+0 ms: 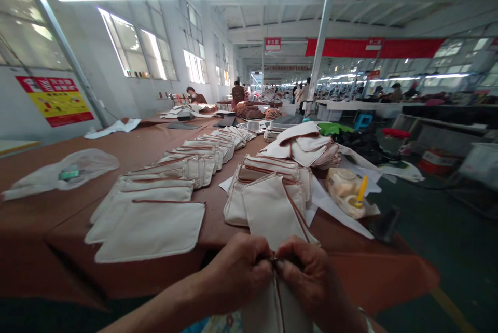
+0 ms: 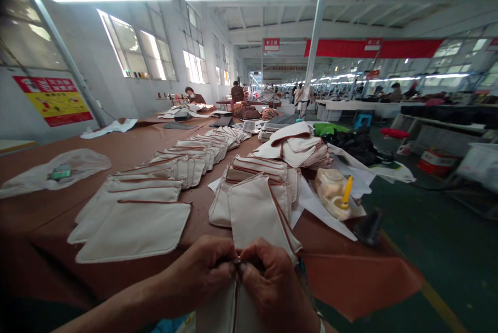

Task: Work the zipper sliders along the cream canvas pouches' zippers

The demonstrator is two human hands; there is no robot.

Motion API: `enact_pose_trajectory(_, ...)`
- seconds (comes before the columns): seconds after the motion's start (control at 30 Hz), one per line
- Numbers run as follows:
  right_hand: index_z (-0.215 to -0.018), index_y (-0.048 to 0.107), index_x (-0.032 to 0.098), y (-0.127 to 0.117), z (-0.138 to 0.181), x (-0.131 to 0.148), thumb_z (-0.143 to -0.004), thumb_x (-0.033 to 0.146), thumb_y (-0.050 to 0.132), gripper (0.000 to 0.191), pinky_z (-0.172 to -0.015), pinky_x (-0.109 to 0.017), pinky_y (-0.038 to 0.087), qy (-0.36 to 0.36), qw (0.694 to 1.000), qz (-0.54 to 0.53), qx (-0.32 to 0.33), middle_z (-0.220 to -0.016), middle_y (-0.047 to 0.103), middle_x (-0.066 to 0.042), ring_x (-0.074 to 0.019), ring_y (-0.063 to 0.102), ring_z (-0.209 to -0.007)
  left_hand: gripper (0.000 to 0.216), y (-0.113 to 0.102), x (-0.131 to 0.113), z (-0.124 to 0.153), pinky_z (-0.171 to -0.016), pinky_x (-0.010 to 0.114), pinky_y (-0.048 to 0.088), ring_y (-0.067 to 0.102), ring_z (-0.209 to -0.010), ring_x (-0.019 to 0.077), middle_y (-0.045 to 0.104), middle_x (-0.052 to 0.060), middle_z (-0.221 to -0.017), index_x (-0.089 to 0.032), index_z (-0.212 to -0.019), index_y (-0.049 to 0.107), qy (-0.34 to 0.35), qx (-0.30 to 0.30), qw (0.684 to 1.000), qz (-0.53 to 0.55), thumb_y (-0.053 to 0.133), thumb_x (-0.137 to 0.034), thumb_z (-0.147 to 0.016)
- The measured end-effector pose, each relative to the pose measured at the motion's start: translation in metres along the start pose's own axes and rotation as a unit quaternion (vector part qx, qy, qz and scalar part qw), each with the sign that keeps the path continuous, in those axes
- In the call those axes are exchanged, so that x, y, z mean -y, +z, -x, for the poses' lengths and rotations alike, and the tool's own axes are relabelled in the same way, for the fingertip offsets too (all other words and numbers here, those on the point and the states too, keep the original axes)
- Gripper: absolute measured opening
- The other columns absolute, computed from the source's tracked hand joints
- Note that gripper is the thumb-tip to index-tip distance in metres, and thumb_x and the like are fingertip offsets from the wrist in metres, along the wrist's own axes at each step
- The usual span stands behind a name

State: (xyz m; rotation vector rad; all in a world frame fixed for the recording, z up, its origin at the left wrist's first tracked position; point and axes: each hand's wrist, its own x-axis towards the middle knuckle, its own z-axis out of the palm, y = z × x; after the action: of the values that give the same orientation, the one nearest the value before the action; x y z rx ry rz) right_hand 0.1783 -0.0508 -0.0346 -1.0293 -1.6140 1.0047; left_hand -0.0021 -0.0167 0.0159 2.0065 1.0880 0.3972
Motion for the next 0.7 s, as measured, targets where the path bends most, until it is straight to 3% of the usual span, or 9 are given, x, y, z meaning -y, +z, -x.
enact_pose_trajectory(0.13, -0.082, 0.059, 0.019, -0.001, 0.007, -0.007, -0.090, 0.021, 0.053, 0.010, -0.061, -0.023, 0.039, -0.048, 0.999, -0.008, -0.009, -0.071, 0.052, 0.002, -0.0136, 0.047, -0.065, 0.013, 0.002, 0.005, -0.002, -0.050, 0.022, 0.023, 0.032, -0.056, 0.0098, 0.041, -0.005, -0.060, -0.014, -0.075, 0.062, -0.041, 0.052, 0.983, 0.169, 0.051, -0.017, -0.070)
enact_pose_trajectory(0.23, -0.086, 0.060, 0.021, -0.005, 0.010, -0.007, -0.092, 0.020, 0.053, 0.010, -0.061, -0.022, 0.038, -0.104, 0.994, 0.027, -0.011, -0.072, 0.050, 0.002, -0.0129, 0.047, -0.065, 0.013, 0.004, 0.001, -0.001, -0.055, 0.021, 0.032, 0.041, -0.061, 0.0116, 0.051, -0.001, -0.065, -0.012, -0.072, 0.065, -0.061, 0.060, 0.936, 0.340, 0.060, -0.023, -0.071)
enact_pose_trajectory(0.33, -0.089, 0.059, 0.022, -0.010, 0.012, -0.004, -0.094, 0.017, 0.051, 0.011, -0.061, -0.022, 0.038, -0.162, 0.985, 0.056, 0.003, -0.074, 0.049, 0.002, -0.0129, 0.048, -0.065, 0.031, 0.006, -0.004, 0.001, -0.060, 0.023, 0.037, 0.050, -0.067, 0.0148, 0.061, 0.006, -0.076, -0.011, -0.071, 0.067, -0.074, 0.055, 0.900, 0.427, 0.062, -0.040, -0.080)
enact_pose_trajectory(0.4, -0.089, 0.058, 0.022, -0.014, 0.013, -0.003, -0.094, 0.015, 0.049, 0.013, -0.062, -0.023, 0.038, -0.187, 0.979, 0.078, 0.021, -0.075, 0.050, 0.001, -0.0136, 0.049, -0.067, 0.039, 0.008, -0.003, 0.001, -0.056, 0.023, 0.034, 0.048, -0.061, 0.0131, 0.060, 0.006, -0.074, -0.010, -0.073, 0.067, -0.090, 0.083, 0.893, 0.433, 0.066, -0.049, -0.079)
enact_pose_trajectory(0.5, -0.089, 0.058, 0.022, -0.017, 0.016, -0.005, -0.093, 0.013, 0.047, 0.015, -0.060, -0.025, 0.035, -0.206, 0.972, 0.107, 0.046, -0.075, 0.047, 0.000, -0.0144, 0.047, -0.066, 0.041, 0.009, 0.004, 0.001, -0.052, 0.021, 0.025, 0.036, -0.054, 0.0083, 0.051, 0.000, -0.064, -0.009, -0.075, 0.064, -0.094, 0.123, 0.895, 0.419, 0.077, -0.048, -0.072)
enact_pose_trajectory(0.6, -0.090, 0.057, 0.022, -0.019, 0.020, -0.008, -0.093, 0.013, 0.046, 0.016, -0.061, -0.026, 0.034, -0.217, 0.969, 0.102, 0.058, -0.076, 0.046, 0.000, -0.0145, 0.045, -0.066, 0.042, 0.008, 0.006, 0.002, -0.054, 0.022, 0.024, 0.034, -0.059, 0.0087, 0.047, -0.001, -0.066, -0.009, -0.074, 0.060, -0.045, 0.124, 0.916, 0.378, 0.075, -0.048, -0.074)
enact_pose_trajectory(0.7, -0.096, 0.055, 0.022, -0.022, 0.024, -0.004, -0.092, 0.024, 0.053, 0.004, -0.065, -0.026, 0.038, -0.138, 0.988, 0.031, 0.062, -0.081, 0.050, -0.001, -0.0156, 0.047, -0.071, 0.039, 0.003, -0.001, 0.007, -0.058, 0.023, 0.027, 0.035, -0.066, 0.0110, 0.047, 0.000, -0.072, -0.010, -0.077, 0.058, 0.027, 0.115, 0.951, 0.287, 0.065, -0.048, -0.084)
